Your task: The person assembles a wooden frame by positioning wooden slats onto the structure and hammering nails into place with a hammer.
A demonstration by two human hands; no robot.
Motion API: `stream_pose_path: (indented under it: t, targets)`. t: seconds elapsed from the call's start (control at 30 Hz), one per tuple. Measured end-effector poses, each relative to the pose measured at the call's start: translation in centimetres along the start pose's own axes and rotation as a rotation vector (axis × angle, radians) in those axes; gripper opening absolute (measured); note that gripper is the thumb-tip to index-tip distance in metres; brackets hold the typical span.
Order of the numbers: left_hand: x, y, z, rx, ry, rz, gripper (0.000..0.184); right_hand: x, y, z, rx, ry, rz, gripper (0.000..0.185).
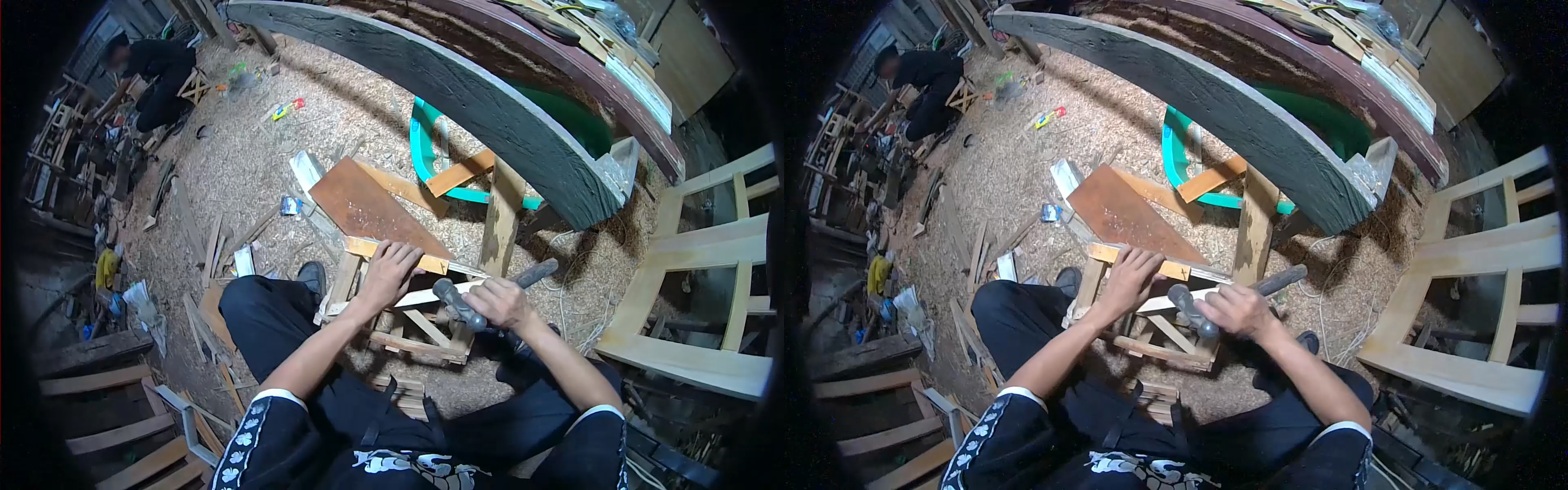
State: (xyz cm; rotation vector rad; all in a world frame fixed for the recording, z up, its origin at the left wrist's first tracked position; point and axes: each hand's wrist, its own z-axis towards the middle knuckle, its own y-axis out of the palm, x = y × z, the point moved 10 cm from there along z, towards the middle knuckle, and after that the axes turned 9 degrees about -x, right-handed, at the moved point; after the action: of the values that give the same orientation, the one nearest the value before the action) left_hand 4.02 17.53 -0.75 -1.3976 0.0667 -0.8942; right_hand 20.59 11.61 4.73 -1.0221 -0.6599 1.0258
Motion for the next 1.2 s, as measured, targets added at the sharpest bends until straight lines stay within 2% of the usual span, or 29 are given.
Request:
stream_pose_path:
  t: [0.03,0.1,0.2,0.27,0.37,0.5,0.63,0.67,0.73,0.8,0.9,0.93,1.0,1.1,1.2]
  targets:
    - [0.1,0.0,0.1,-0.008,0.008,-0.005,0.034,-0.1,0.5,-0.1,-0.008,-0.004,0.002,0.039]
    - [0.1,0.0,0.1,-0.019,0.004,-0.005,0.034,1.2,1.9,-0.6,-0.072,0.146,0.002,0.041]
    - [0.1,-0.1,0.2,-0.008,0.018,0.018,0.035,1.6,2.2,-0.5,-0.155,0.104,-0.034,0.042]
    - [0.2,0.0,0.0,-0.007,0.01,0.012,0.035,0.9,1.1,-0.1,-0.124,0.042,-0.044,0.045]
    - [-0.1,0.0,0.0,-0.017,0.006,0.007,0.035,-1.6,-0.8,1.0,-0.023,-0.173,-0.111,0.052]
    - [0.3,0.2,-0.1,-0.027,0.008,-0.01,0.035,0.2,1.8,1.3,-0.157,-0.059,-0.177,0.06]
    - [0.0,0.1,-0.4,-0.008,0.005,0.014,0.036,-2.3,-0.2,1.2,-0.002,-0.178,-0.189,0.063]
    - [0.1,0.1,-0.3,-0.019,0.011,0.012,0.036,-2.7,-0.1,1.3,-0.019,-0.218,-0.181,0.066]
    - [0.2,-0.1,-0.4,-0.021,0.014,-0.007,0.036,-2.0,1.4,0.8,0.011,-0.193,-0.262,0.067]
    - [-0.1,0.0,-0.1,-0.044,-0.01,0.017,0.035,-0.8,2.1,0.8,-0.127,-0.138,-0.227,0.064]
    - [0.0,0.4,-0.5,-0.05,0.009,0.042,0.035,-2.3,1.3,0.8,-0.085,-0.155,-0.295,0.064]
    - [-0.1,0.4,-0.6,-0.047,0.004,0.044,0.035,-2.8,0.9,1.0,-0.046,-0.151,-0.231,0.065]
    - [0.0,0.4,-0.6,-0.04,0.014,0.03,0.035,-3.6,0.6,1.3,-0.021,-0.244,-0.243,0.065]
    - [0.0,0.2,-0.7,-0.023,-0.002,0.059,0.035,-0.8,2.4,0.7,-0.129,-0.113,-0.224,0.063]
    - [0.2,0.2,-0.4,-0.041,0.008,0.049,0.033,-1.3,1.3,0.5,-0.069,-0.123,-0.25,0.064]
